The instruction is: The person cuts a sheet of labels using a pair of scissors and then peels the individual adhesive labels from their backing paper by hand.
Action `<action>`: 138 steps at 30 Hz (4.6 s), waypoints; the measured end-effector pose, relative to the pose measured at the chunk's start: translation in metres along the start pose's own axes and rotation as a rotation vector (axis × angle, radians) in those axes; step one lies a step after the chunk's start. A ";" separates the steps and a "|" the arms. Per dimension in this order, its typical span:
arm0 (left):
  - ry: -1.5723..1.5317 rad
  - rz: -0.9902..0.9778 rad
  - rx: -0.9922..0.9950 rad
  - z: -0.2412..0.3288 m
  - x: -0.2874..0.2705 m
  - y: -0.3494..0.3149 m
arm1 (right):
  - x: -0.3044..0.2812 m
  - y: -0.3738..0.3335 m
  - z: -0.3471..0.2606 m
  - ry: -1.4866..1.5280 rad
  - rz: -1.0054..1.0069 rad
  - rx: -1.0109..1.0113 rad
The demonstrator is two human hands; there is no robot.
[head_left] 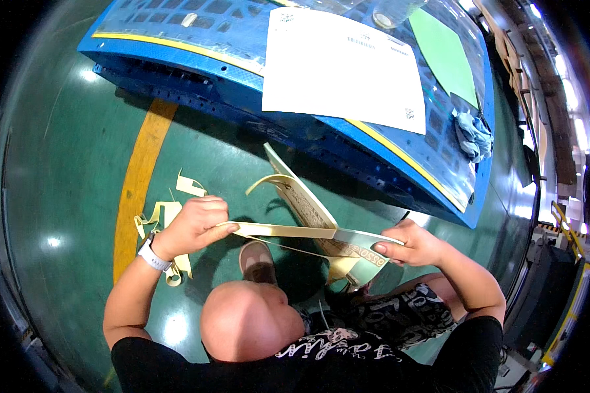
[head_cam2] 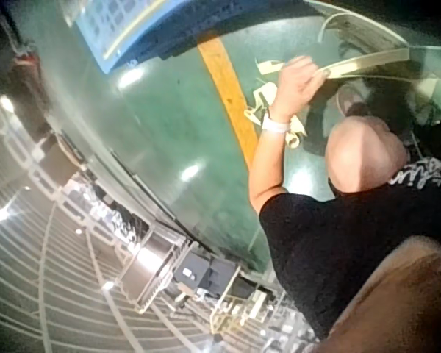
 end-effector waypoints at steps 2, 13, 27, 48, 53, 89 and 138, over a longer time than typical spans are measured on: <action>-0.034 -0.011 -0.065 -0.012 0.006 -0.009 | 0.002 -0.001 0.007 0.038 -0.011 0.035; -0.353 -0.028 -0.034 0.030 0.079 0.069 | 0.017 0.031 -0.015 -0.279 0.063 -0.240; -0.409 -0.374 -0.286 0.018 0.131 0.098 | 0.041 0.038 0.004 -0.228 -0.043 -0.292; -0.037 -0.234 0.049 0.064 0.163 0.127 | 0.004 0.034 0.048 -0.476 0.076 0.175; -0.060 -0.113 0.140 0.064 0.148 0.113 | 0.008 0.033 0.055 -0.498 0.047 -0.056; -0.186 0.076 -0.183 0.008 0.090 0.093 | -0.005 0.038 0.040 0.068 0.019 -0.064; -0.188 -0.078 -0.440 -0.041 0.073 0.038 | 0.007 0.038 0.049 0.288 0.065 0.045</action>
Point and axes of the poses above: each hand's wrist, its own y-axis towards the middle knuckle, its own x-axis out of the palm, z = x × y, the point moved 9 cm from there along y, towards the middle knuckle, and after that the axes turned 8 degrees about y, right-handed, at the moved point
